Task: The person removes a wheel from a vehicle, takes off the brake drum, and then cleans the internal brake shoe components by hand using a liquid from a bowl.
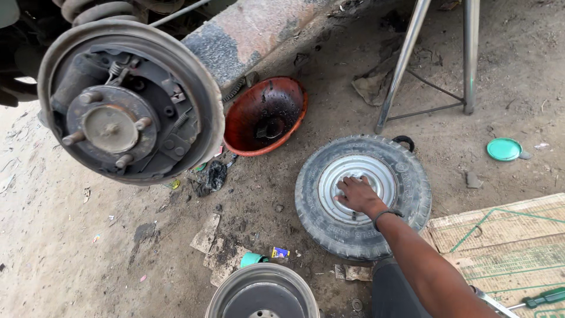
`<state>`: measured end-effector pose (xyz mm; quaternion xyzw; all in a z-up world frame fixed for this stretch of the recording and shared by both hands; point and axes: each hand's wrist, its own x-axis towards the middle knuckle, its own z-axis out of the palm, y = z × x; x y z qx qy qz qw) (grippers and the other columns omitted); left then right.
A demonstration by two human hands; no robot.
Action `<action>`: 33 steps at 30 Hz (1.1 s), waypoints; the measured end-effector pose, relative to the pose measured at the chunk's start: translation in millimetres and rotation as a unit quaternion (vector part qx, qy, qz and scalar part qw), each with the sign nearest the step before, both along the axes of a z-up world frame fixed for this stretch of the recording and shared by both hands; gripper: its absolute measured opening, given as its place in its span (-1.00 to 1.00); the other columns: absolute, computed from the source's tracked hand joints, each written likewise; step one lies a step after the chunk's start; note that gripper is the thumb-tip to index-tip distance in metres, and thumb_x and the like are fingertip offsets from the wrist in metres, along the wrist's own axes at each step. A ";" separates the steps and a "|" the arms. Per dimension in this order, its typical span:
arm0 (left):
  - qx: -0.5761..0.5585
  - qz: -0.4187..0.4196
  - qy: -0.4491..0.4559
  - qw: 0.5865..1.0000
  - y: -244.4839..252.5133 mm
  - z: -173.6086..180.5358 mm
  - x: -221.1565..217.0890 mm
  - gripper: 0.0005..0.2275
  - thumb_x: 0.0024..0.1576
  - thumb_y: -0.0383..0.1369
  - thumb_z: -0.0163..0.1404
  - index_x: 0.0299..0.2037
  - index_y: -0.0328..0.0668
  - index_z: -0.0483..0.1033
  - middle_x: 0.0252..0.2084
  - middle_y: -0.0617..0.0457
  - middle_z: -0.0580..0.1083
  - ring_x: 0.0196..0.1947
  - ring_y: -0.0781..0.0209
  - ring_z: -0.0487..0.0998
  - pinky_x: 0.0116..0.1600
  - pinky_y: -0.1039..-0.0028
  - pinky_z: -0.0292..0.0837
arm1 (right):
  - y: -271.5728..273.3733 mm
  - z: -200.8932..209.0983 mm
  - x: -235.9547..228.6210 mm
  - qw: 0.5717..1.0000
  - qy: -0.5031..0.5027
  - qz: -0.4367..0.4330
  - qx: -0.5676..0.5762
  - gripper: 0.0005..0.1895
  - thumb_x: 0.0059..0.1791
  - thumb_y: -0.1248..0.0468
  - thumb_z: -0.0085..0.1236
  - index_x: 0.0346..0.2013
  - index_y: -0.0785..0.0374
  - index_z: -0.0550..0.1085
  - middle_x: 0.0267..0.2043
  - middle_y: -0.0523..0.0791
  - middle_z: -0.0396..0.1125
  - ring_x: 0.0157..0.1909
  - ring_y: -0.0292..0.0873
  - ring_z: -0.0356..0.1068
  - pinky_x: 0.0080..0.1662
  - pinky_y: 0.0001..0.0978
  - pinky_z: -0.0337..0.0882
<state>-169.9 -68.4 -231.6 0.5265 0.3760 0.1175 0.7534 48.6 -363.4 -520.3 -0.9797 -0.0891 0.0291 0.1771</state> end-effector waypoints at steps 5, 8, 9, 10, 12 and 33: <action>0.002 -0.005 0.010 1.000 -0.6 -6.0 -20.9 -0.39 -0.19 -0.68 -0.20 0.19 -0.42 0.41 -0.06 -0.37 0.52 -0.22 -0.14 0.66 -0.11 0.20 0.61 | -13.0 -12.8 -11.6 0.998 0.040 -0.037 -0.005 -0.39 0.11 -0.14 -0.20 0.25 0.22 0.35 0.05 0.02 0.44 0.20 0.02 0.34 0.25 0.08 0.10; 0.007 -0.010 -0.006 1.000 -2.0 2.2 -19.4 -0.39 -0.19 -0.68 -0.20 0.19 -0.41 0.41 -0.07 -0.36 0.53 -0.23 -0.14 0.65 -0.12 0.21 0.61 | -14.4 -8.8 -14.0 0.992 0.098 0.018 -0.073 -0.48 0.14 -0.13 -0.29 0.10 0.09 0.49 0.04 -0.02 0.45 0.23 -0.04 0.32 0.32 0.01 0.02; 0.010 -0.012 -0.008 1.000 -2.8 4.8 -17.9 -0.40 -0.19 -0.68 -0.20 0.18 -0.40 0.41 -0.07 -0.36 0.53 -0.23 -0.14 0.65 -0.12 0.21 0.61 | -16.0 -8.2 -9.3 0.990 0.122 0.004 -0.064 -0.47 0.15 -0.11 -0.32 0.04 0.09 0.54 0.05 -0.02 0.45 0.22 -0.08 0.34 0.32 -0.02 0.03; 0.014 -0.018 -0.005 1.000 -3.9 7.3 -15.9 -0.40 -0.19 -0.69 -0.20 0.18 -0.40 0.41 -0.08 -0.36 0.53 -0.23 -0.13 0.65 -0.12 0.21 0.62 | -18.3 -11.3 -9.8 0.987 0.152 -0.012 -0.054 -0.45 0.16 -0.08 -0.35 -0.03 0.10 0.59 0.07 -0.03 0.45 0.22 -0.11 0.36 0.33 -0.05 0.04; 0.012 -0.028 -0.005 1.000 -12.3 10.7 -4.8 -0.40 -0.19 -0.69 -0.20 0.18 -0.40 0.41 -0.08 -0.35 0.53 -0.23 -0.13 0.65 -0.13 0.21 0.62 | -20.8 -21.1 -16.5 0.991 0.123 -0.030 -0.042 -0.51 0.12 -0.04 -0.28 -0.01 0.10 0.57 0.08 -0.02 0.44 0.23 -0.09 0.33 0.31 0.00 0.00; -0.068 -0.178 0.004 0.982 -108.1 -9.5 12.7 -0.44 -0.18 -0.73 -0.18 0.13 -0.34 0.39 -0.15 -0.29 0.55 -0.27 -0.10 0.65 -0.18 0.25 0.64 | -244.4 -4.6 -307.8 0.879 -0.168 -0.445 0.039 -0.56 0.12 0.05 -0.10 0.17 0.26 0.40 0.25 0.05 0.26 0.34 0.07 0.18 0.27 0.19 0.08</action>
